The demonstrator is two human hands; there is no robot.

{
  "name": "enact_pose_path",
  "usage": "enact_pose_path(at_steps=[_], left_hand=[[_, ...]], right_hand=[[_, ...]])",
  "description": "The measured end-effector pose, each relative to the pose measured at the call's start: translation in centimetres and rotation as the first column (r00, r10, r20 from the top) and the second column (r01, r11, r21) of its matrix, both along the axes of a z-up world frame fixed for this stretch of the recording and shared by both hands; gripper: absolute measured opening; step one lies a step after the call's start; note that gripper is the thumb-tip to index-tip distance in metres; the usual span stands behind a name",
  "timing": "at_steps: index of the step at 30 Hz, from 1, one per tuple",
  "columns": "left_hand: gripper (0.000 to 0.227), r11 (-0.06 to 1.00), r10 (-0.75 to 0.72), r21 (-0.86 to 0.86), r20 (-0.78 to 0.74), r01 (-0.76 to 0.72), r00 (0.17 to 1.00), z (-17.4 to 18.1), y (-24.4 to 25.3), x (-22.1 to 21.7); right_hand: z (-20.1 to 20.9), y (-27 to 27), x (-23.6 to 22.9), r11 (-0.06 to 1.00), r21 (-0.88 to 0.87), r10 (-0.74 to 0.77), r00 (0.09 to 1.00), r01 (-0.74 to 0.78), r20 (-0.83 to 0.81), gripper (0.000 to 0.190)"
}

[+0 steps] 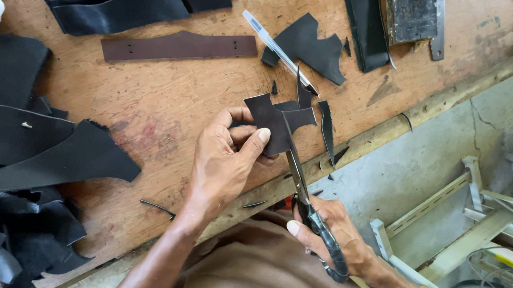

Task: The person uses a white marker to trace a pattern onto a piece of black leather, then uses shears to cut along the marked lines. They trim the edges, compare the cut piece to a template, and stack the finished pieces on the table.

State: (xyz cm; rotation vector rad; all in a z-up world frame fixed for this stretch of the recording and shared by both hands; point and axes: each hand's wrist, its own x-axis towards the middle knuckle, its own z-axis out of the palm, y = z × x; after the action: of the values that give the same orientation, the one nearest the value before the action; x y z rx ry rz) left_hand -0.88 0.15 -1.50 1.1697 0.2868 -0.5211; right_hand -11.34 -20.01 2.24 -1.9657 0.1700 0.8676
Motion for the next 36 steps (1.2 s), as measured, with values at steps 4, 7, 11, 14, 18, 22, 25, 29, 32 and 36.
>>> enact_pose_path(at_steps=[4, 7, 11, 14, 18, 22, 25, 29, 32, 36], left_hand=[[0.022, 0.998, -0.054, 0.020, -0.003, 0.054, 0.999, 0.3, -0.3, 0.3], [0.021, 0.994, -0.100, 0.035, -0.013, 0.100, 0.995, 0.6, -0.7, 0.4], [0.018, 0.984, -0.178, 0.027, -0.021, 0.178, 0.984, 0.8, -2.0, -0.4], [0.013, 0.977, -0.210, 0.034, 0.008, 0.209, 0.978, 0.8, -2.9, -1.2], [0.013, 0.979, -0.203, -0.019, 0.041, 0.204, 0.978, 0.3, -3.9, -1.9], [0.017, 0.976, -0.214, -0.029, 0.015, 0.215, 0.977, 0.0, -4.6, -2.5], [0.019, 0.976, -0.211, -0.050, 0.003, 0.211, 0.977, -0.2, -5.0, -2.7], [0.021, 0.976, -0.215, -0.045, -0.007, 0.215, 0.977, 0.4, -5.5, -3.1], [0.026, 0.972, -0.233, -0.050, -0.039, 0.231, 0.972, 1.4, -5.3, -3.6], [0.028, 0.946, -0.297, 0.095, -0.126, 0.309, 0.947, 2.9, -3.3, -4.4]], right_hand=[[-0.5, -0.2, -0.8, 0.996, 0.014, -0.089, 0.995, 0.090, -0.042, 0.033], [-0.5, -0.2, -1.1, 0.994, -0.002, -0.107, 0.993, 0.107, -0.053, 0.031], [0.3, -1.2, -1.2, 0.985, 0.109, -0.128, 0.990, 0.133, -0.050, 0.028], [0.7, -1.9, -1.2, 0.984, 0.139, -0.112, 0.994, 0.108, 0.018, 0.028], [0.3, -2.6, -1.8, 0.993, 0.036, -0.111, 0.994, 0.111, 0.012, 0.027], [-1.2, -3.1, -3.2, 0.993, 0.024, -0.114, 0.986, 0.112, 0.119, 0.022], [-2.1, -3.1, -4.5, 0.968, 0.073, -0.243, 0.969, 0.240, 0.036, 0.022], [-1.8, -2.5, -4.6, 0.909, 0.122, -0.394, 0.917, 0.399, -0.062, 0.023], [-1.0, -3.2, -2.0, 0.447, -0.011, -0.822, 0.405, 0.895, -0.401, 0.034], [2.0, -6.7, 1.9, 0.785, -0.527, -0.072, 0.892, 0.326, 0.445, 0.035]])
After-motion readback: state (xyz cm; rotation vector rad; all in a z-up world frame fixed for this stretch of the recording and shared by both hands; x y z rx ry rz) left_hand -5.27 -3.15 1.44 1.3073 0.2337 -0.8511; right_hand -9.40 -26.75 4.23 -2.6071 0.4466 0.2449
